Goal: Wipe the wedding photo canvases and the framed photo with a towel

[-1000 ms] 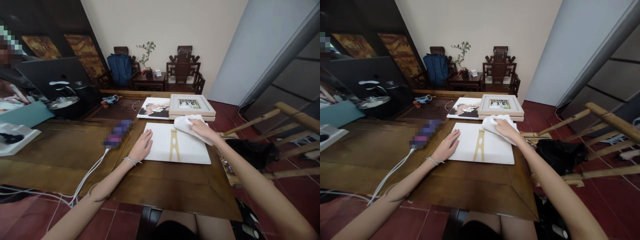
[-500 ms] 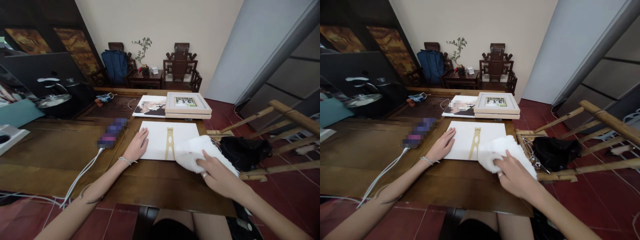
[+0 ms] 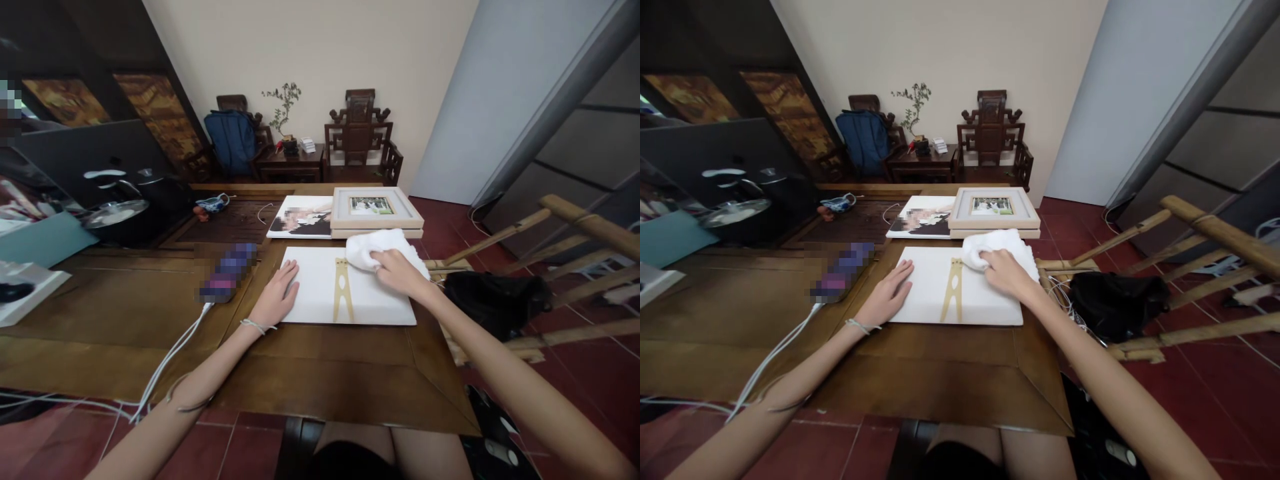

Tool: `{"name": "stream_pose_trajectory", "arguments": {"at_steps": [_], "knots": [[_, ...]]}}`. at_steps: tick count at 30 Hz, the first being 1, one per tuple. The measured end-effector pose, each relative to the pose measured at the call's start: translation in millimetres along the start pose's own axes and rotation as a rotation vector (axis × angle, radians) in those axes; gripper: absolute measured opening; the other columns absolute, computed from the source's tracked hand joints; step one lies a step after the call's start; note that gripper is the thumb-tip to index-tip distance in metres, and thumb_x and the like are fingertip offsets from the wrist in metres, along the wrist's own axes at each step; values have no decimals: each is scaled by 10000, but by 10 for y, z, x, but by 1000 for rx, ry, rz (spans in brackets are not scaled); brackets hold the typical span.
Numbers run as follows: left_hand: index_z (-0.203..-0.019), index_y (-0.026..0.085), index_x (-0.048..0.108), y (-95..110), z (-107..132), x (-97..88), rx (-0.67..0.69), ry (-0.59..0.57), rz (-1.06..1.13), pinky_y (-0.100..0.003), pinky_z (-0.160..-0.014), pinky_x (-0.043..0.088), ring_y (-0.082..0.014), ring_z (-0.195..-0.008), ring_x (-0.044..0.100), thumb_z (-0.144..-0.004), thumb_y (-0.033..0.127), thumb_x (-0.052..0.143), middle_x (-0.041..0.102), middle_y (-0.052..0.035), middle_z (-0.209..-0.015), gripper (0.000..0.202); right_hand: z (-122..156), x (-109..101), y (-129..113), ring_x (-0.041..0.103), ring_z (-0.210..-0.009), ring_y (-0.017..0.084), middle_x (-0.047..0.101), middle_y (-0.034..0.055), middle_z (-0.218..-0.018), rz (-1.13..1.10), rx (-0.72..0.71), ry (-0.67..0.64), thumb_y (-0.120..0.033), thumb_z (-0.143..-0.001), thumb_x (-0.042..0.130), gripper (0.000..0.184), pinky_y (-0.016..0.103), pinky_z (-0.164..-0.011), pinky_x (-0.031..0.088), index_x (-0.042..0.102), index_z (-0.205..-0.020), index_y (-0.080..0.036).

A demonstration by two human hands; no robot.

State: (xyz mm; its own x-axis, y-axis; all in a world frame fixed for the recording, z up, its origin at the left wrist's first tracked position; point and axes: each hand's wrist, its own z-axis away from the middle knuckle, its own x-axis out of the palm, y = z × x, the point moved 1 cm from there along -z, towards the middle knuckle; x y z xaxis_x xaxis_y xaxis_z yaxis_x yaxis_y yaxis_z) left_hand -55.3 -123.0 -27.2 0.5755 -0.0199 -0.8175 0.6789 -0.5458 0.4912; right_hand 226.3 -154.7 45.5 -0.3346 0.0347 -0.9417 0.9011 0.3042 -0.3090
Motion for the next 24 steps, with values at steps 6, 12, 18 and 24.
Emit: {"name": "stream_pose_trajectory", "arguments": {"at_steps": [6, 12, 18, 24], "knots": [[-1292, 71, 448, -4, 1, 12, -1, 7, 3, -451, -1098, 238, -251, -1344, 279, -883, 314, 349, 400, -165, -1397, 487, 930, 24, -422, 573, -943, 258, 641, 85, -881, 43, -21, -86, -45, -685, 349, 296, 372, -851, 365, 572, -818, -188], [-1299, 87, 444, -7, 4, 15, 1, 8, 11, -452, -1099, 235, -251, -1345, 275, -881, 314, 353, 391, -156, -1406, 484, 1269, -74, -572, 574, -991, 261, 652, 70, -871, 24, -6, -168, -46, -653, 353, 286, 354, -814, 395, 551, -758, -223], [-1290, 104, 458, -5, -1, 4, 7, 18, 7, -452, -1096, 246, -242, -1337, 296, -881, 323, 357, 411, -143, -1395, 475, 491, -54, -153, 577, -810, 243, 630, 73, -749, 16, 39, -83, -96, -699, 370, 247, 308, -744, 389, 585, -784, -183], [-1281, 82, 464, 4, -2, -22, 5, 5, 0, -439, -1094, 254, -246, -1331, 308, -879, 343, 360, 411, -157, -1392, 490, -143, -81, 132, 555, -794, 220, 645, 91, -853, -34, 45, 31, -78, -704, 348, 276, 275, -707, 363, 593, -802, -159]]}}
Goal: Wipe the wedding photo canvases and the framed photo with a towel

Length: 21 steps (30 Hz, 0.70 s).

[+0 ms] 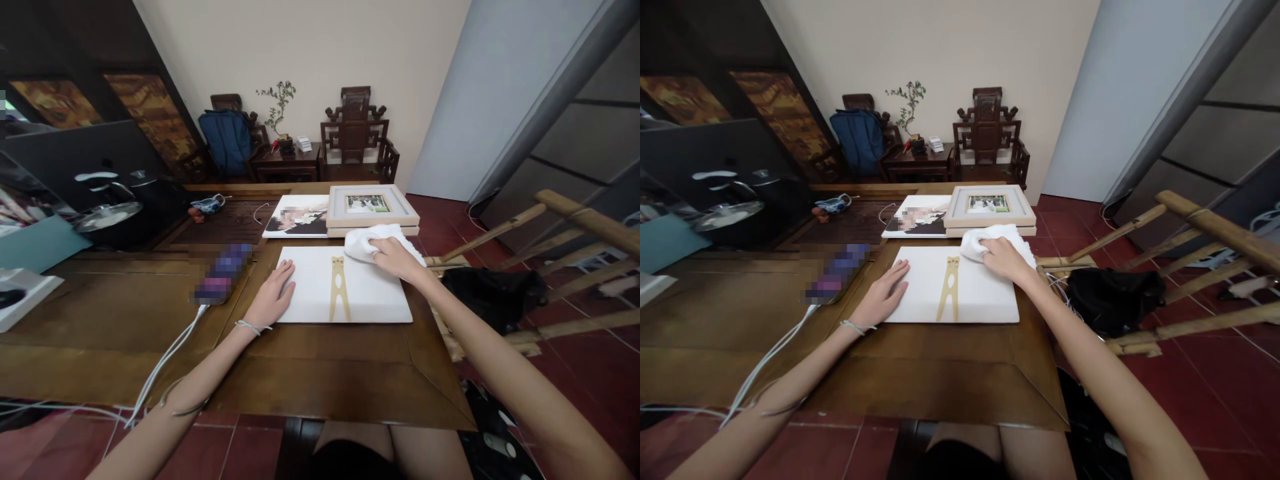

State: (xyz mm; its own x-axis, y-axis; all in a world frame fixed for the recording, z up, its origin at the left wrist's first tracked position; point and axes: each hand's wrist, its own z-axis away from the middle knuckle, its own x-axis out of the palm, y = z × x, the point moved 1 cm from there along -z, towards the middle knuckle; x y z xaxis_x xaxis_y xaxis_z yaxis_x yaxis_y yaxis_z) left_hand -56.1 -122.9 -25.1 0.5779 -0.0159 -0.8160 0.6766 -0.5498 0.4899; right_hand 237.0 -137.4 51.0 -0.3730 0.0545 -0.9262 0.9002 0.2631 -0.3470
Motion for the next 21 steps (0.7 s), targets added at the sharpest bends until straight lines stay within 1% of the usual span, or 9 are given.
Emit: {"name": "stream_pose_trajectory", "arguments": {"at_steps": [2, 4, 8, 9, 11, 13, 16, 18, 21], "knots": [[-1285, 104, 462, -1, 2, -2, -1, 3, 6, -446, -1093, 252, -247, -1332, 305, -879, 351, 363, 409, -146, -1396, 486, 23, 19, 10, 555, -766, 216, 642, 86, -820, 5, 3, -15, -76, -703, 356, 271, 276, -701, 366, 597, -797, -159], [-1289, 114, 460, -2, 3, 1, 2, 8, 9, -447, -1094, 248, -246, -1334, 300, -879, 354, 364, 409, -137, -1398, 484, 178, 49, -34, 555, -746, 220, 638, 81, -781, 15, 0, -33, -77, -698, 372, 257, 289, -713, 374, 599, -786, -160], [-1290, 115, 457, 1, 2, 11, 1, 7, 1, -445, -1095, 248, -246, -1333, 304, -879, 354, 360, 407, -133, -1400, 485, 778, 86, -280, 575, -852, 248, 633, 68, -757, 47, -43, -82, -73, -718, 366, 272, 371, -865, 358, 594, -825, -178], [-1290, 114, 458, 3, 2, 13, -3, 7, -4, -445, -1095, 249, -247, -1333, 304, -880, 353, 358, 407, -133, -1401, 485, 948, 83, -358, 582, -884, 251, 641, 69, -786, 41, -61, -118, -61, -708, 359, 288, 386, -875, 359, 591, -823, -185], [-1289, 106, 458, 7, 0, 16, -12, 6, -15, -444, -1094, 253, -248, -1334, 302, -881, 352, 353, 407, -139, -1399, 488, 1243, 58, -501, 540, -1052, 268, 648, 93, -963, 25, -89, -154, -53, -696, 359, 323, 396, -889, 362, 595, -865, -195], [-1286, 85, 459, 11, -2, 19, -16, 3, -21, -439, -1095, 252, -249, -1335, 298, -882, 349, 346, 407, -152, -1396, 495, 1419, 28, -587, 495, -1135, 268, 629, 88, -1073, 12, -103, -181, -51, -690, 361, 347, 393, -897, 364, 599, -887, -209], [-1280, 59, 460, 13, -5, 21, -15, 0, -18, -437, -1098, 247, -253, -1337, 293, -882, 341, 343, 407, -170, -1391, 501, 1373, 7, -553, 545, -1051, 265, 655, 83, -963, 17, -64, -202, -60, -685, 359, 329, 382, -871, 380, 600, -852, -209], [-1280, 64, 461, 12, -6, 19, -13, -1, -14, -441, -1098, 245, -253, -1338, 291, -882, 336, 349, 408, -169, -1391, 495, 1152, 10, -438, 566, -972, 268, 655, 85, -850, 24, -30, -167, -74, -687, 358, 294, 368, -838, 391, 593, -817, -194], [-1282, 77, 460, 7, -6, 10, -8, -5, -11, -441, -1098, 244, -250, -1337, 293, -881, 335, 353, 409, -160, -1392, 489, 672, 14, -228, 574, -835, 246, 633, 71, -756, 5, -24, -93, -90, -696, 358, 245, 324, -768, 397, 576, -759, -184]]}}
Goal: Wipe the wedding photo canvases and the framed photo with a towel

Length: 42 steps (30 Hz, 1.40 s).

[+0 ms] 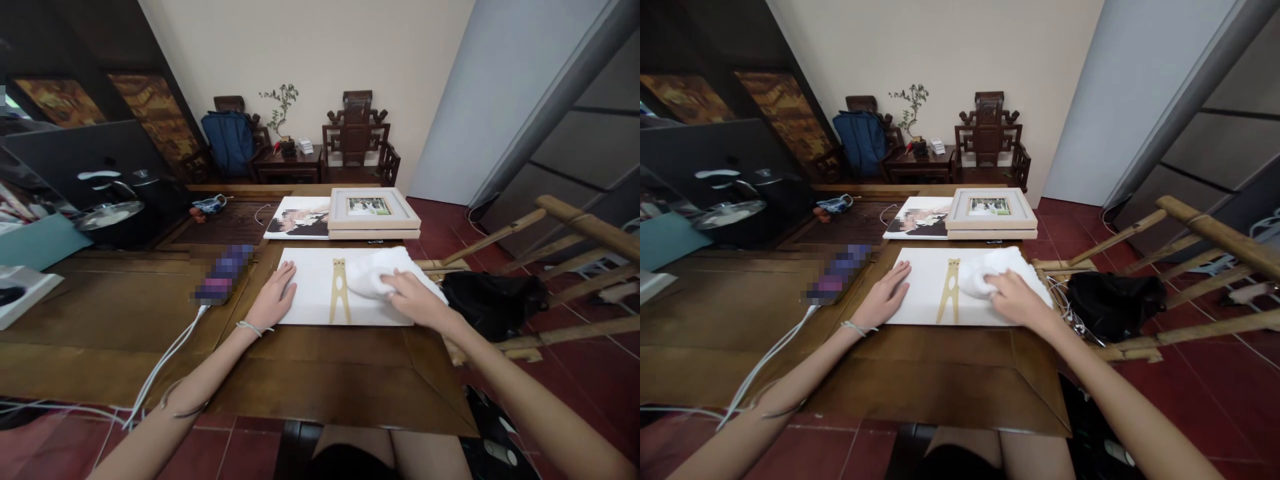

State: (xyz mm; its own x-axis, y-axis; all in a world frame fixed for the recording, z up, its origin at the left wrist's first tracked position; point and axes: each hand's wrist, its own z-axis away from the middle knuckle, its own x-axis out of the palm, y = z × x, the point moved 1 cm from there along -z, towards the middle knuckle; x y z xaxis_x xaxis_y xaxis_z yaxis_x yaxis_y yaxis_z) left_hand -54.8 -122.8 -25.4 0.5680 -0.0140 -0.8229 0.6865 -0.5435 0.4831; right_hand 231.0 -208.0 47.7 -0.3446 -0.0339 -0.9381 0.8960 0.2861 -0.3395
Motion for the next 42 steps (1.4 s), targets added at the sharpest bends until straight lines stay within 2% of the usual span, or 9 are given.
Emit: {"name": "stream_pose_trajectory", "arguments": {"at_steps": [4, 8, 13, 17, 20, 24, 29, 32, 42], "knots": [[-1280, 78, 464, -5, 0, -15, 1, -2, -4, -425, -1099, 251, -243, -1332, 306, -879, 344, 355, 409, -157, -1393, 493, -536, -66, 207, 560, -760, 214, 633, 69, -786, -32, -15, 77, -85, -691, 351, 236, 281, -700, 380, 563, -732, -179], [-1280, 55, 461, 3, 1, -25, 4, -5, -6, -410, -1100, 252, -237, -1329, 313, -878, 336, 360, 419, -164, -1385, 501, -622, -30, 216, 563, -770, 212, 640, 81, -800, -25, 5, 103, -78, -706, 341, 257, 278, -704, 377, 576, -756, -168], [-1280, 56, 458, 8, 3, -12, -6, -7, -10, -427, -1098, 250, -246, -1333, 303, -877, 328, 356, 404, -166, -1395, 497, -7, 115, -98, 586, -825, 232, 641, 77, -775, 40, -4, 43, -64, -689, 367, 278, 341, -826, 380, 598, -814, -153], [-1284, 68, 455, -5, 4, 12, -3, 9, -5, -437, -1103, 237, -246, -1338, 293, -882, 332, 351, 403, -158, -1397, 492, 622, 113, -414, 532, -1069, 256, 635, 75, -1044, 23, -91, -24, -43, -683, 354, 341, 398, -944, 331, 601, -868, -187], [-1282, 44, 455, -12, 3, 21, 3, 8, -2, -432, -1106, 232, -249, -1339, 291, -882, 337, 349, 401, -171, -1395, 507, 749, 69, -450, 568, -1001, 242, 656, 54, -921, 0, -67, -67, -40, -678, 347, 344, 388, -916, 362, 597, -847, -204], [-1278, 61, 464, -12, 2, 8, 1, 12, -5, -437, -1099, 248, -250, -1333, 302, -881, 340, 355, 409, -161, -1392, 498, 305, 26, -186, 580, -866, 227, 617, 41, -718, 6, -11, -29, -77, -696, 362, 257, 334, -824, 402, 580, -773, -189], [-1264, 64, 483, -14, -2, -12, 8, 23, 20, -418, -1098, 257, -241, -1323, 325, -872, 345, 379, 428, -158, -1379, 494, -487, -46, 170, 557, -762, 201, 629, 68, -778, -39, -30, 80, -76, -693, 351, 241, 273, -707, 384, 571, -742, -161], [-1268, 44, 477, -19, -5, -12, 11, 18, 19, -410, -1101, 252, -239, -1325, 320, -876, 344, 371, 420, -168, -1382, 505, -645, -39, 234, 557, -771, 210, 636, 84, -816, -33, -16, 110, -83, -714, 337, 272, 282, -706, 380, 590, -790, -149], [-1352, 92, 362, -25, 0, 22, -38, -62, -18, -486, -1101, 168, -242, -1372, 185, -903, 328, 303, 290, -145, -1460, 510, 534, 126, -349, 437, -1203, 269, 609, 112, -1121, 29, -111, -65, -55, -713, 359, 332, 431, -991, 295, 606, -905, -166]]}}
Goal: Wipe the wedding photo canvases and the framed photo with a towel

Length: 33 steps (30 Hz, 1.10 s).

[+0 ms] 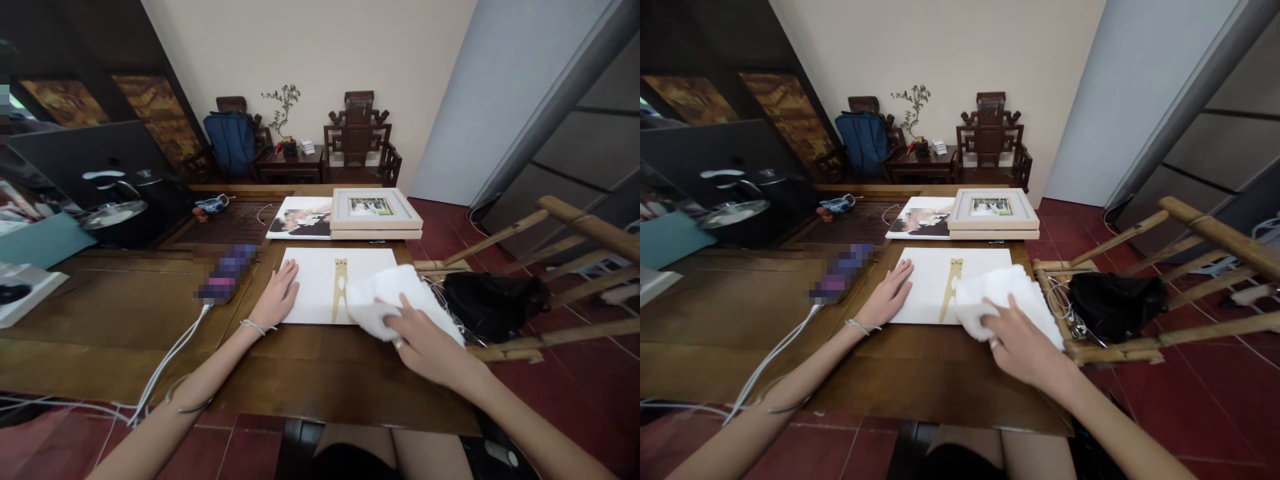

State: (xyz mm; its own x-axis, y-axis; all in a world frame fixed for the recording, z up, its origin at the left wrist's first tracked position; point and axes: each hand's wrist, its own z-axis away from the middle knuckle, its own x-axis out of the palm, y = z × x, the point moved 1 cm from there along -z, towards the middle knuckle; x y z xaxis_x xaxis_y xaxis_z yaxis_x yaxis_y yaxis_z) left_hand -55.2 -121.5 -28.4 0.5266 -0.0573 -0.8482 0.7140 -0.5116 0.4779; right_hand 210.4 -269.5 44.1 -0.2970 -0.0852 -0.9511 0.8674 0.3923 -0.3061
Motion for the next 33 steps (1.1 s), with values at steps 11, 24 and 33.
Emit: {"name": "stream_pose_trajectory", "arguments": {"at_steps": [11, 24, 33], "knots": [[-1353, 66, 358, 7, -4, -9, 30, -9, -23, -427, -1108, 207, -229, -1363, 225, -903, 346, 303, 319, -154, -1446, 533, -684, -22, 341, 520, -1078, 285, 621, 135, -1023, -36, 83, 57, -107, -787, 345, 299, 517, -969, 310, 562, -990, -140], [-1350, 127, 378, 2, -2, 0, 45, 34, -3, -455, -1102, 221, -231, -1354, 254, -899, 340, 330, 344, -122, -1440, 501, -563, 334, -374, 123, -1342, 381, 333, 151, -1431, 133, -141, -32, -117, -780, 406, 345, 673, -999, 103, 646, -1025, -142], [-1331, 44, 393, 6, -2, -4, 43, 29, -1, -424, -1110, 214, -239, -1356, 248, -894, 344, 323, 347, -171, -1428, 534, -526, 179, -501, 274, -1304, 333, 478, 165, -1317, -32, -172, -112, -114, -738, 421, 346, 636, -989, 197, 630, -1011, -152]]}}
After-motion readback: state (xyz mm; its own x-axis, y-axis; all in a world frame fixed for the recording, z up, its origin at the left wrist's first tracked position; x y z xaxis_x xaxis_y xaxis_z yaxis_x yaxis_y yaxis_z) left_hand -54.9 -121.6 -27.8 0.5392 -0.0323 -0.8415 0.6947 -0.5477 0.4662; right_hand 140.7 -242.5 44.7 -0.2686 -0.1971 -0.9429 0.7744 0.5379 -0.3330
